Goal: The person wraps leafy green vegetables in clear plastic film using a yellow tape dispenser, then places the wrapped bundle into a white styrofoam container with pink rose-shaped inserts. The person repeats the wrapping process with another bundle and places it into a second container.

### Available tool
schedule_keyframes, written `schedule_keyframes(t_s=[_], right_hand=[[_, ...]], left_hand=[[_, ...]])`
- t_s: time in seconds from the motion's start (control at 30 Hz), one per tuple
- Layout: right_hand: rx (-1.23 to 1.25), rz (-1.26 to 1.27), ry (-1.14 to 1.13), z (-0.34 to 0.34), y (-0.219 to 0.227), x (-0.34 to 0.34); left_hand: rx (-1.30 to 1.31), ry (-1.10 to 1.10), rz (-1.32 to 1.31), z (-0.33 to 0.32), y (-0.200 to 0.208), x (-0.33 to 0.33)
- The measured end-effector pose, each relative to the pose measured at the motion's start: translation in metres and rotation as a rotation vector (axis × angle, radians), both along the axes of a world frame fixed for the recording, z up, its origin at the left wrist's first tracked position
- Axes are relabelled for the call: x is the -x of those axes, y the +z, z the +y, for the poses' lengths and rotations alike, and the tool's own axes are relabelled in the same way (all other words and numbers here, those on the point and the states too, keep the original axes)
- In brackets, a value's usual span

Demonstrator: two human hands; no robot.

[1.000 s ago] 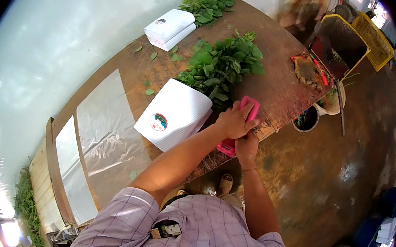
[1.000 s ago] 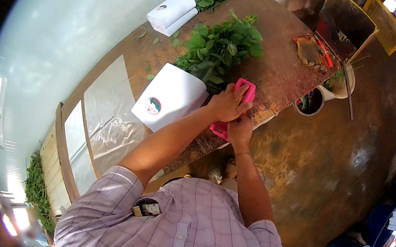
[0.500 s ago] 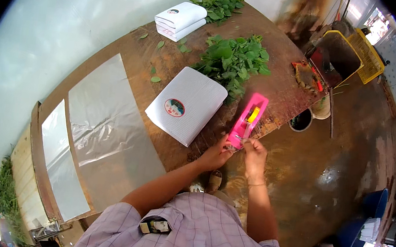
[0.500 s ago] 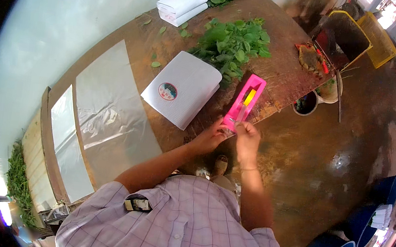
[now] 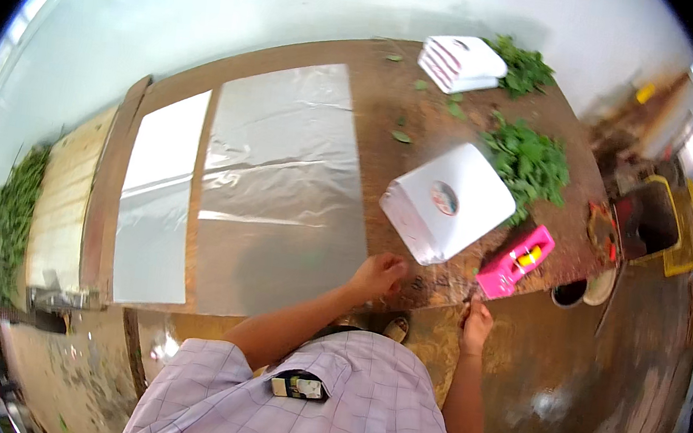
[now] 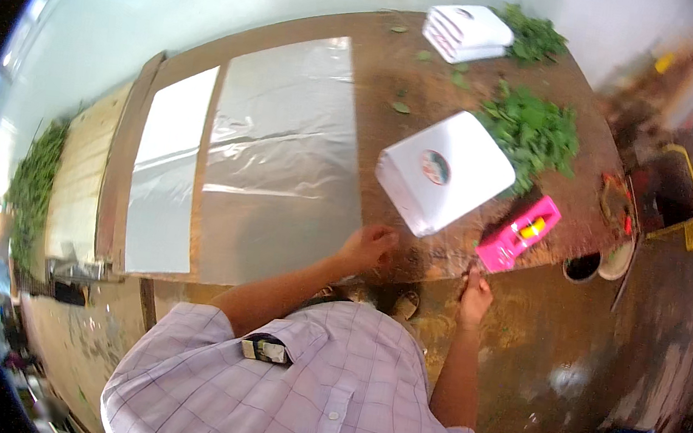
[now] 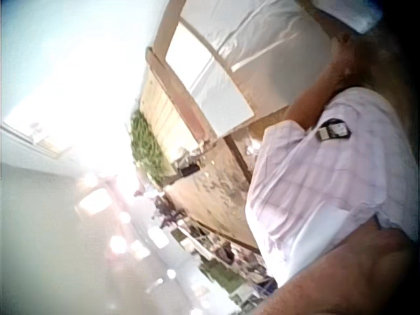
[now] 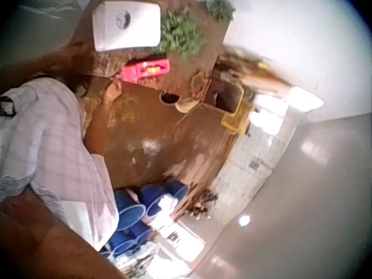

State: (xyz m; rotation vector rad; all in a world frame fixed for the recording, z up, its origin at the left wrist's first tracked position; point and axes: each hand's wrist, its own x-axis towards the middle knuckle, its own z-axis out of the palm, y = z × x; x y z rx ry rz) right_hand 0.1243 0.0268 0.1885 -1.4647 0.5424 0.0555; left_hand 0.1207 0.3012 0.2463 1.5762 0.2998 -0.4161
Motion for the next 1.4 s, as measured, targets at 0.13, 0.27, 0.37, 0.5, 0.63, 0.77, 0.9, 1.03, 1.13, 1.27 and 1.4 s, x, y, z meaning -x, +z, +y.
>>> schedule_keyframes(t_s=[0.13, 0.27, 0.37, 0.5, 0.63, 0.77, 0.9, 1.03, 1.13, 1.27, 1.4], right_hand=[[0.012, -0.023, 0.211, 0.006, -0.01, 0.025], [0.096, -0.044, 0.206, 0.01, -0.007, 0.039], [0.171, -0.108, 0.244, 0.02, 0.011, 0.051], [0.166, -0.069, 0.271, 0.034, 0.039, 0.057], [0.179, -0.131, 0.276, 0.034, 0.066, 0.057], [0.087, -0.212, 0.332, 0.034, 0.084, 0.024], [-0.215, -0.171, 0.302, 0.046, 0.09, -0.025], [-0.669, -0.074, 0.361, 0.069, 0.062, -0.06], [-0.735, 0.014, 0.352, 0.107, 0.07, -0.06], [-0.795, -0.007, 0.43, 0.125, 0.059, -0.069], [-1.049, -0.148, 0.781, 0.115, -0.014, -0.1]], left_hand=[[0.224, 0.212, -0.063, 0.027, -0.012, -0.023], [0.372, 0.237, -0.016, 0.021, 0.007, -0.046], [0.545, 0.242, 0.044, 0.01, 0.005, -0.064], [0.414, 0.347, 0.03, 0.007, -0.003, -0.081], [0.323, 0.526, -0.219, -0.019, 0.001, -0.099], [-0.004, 0.442, -0.45, 0.031, 0.082, -0.064], [-0.62, 0.268, -0.706, 0.088, 0.146, 0.003], [-0.957, 0.126, -1.044, 0.131, 0.202, 0.107], [-1.164, 0.162, -0.887, 0.135, 0.214, 0.175], [-1.038, 0.265, -0.92, 0.136, 0.188, 0.212], [-0.712, 0.473, -0.878, 0.141, 0.156, 0.21]])
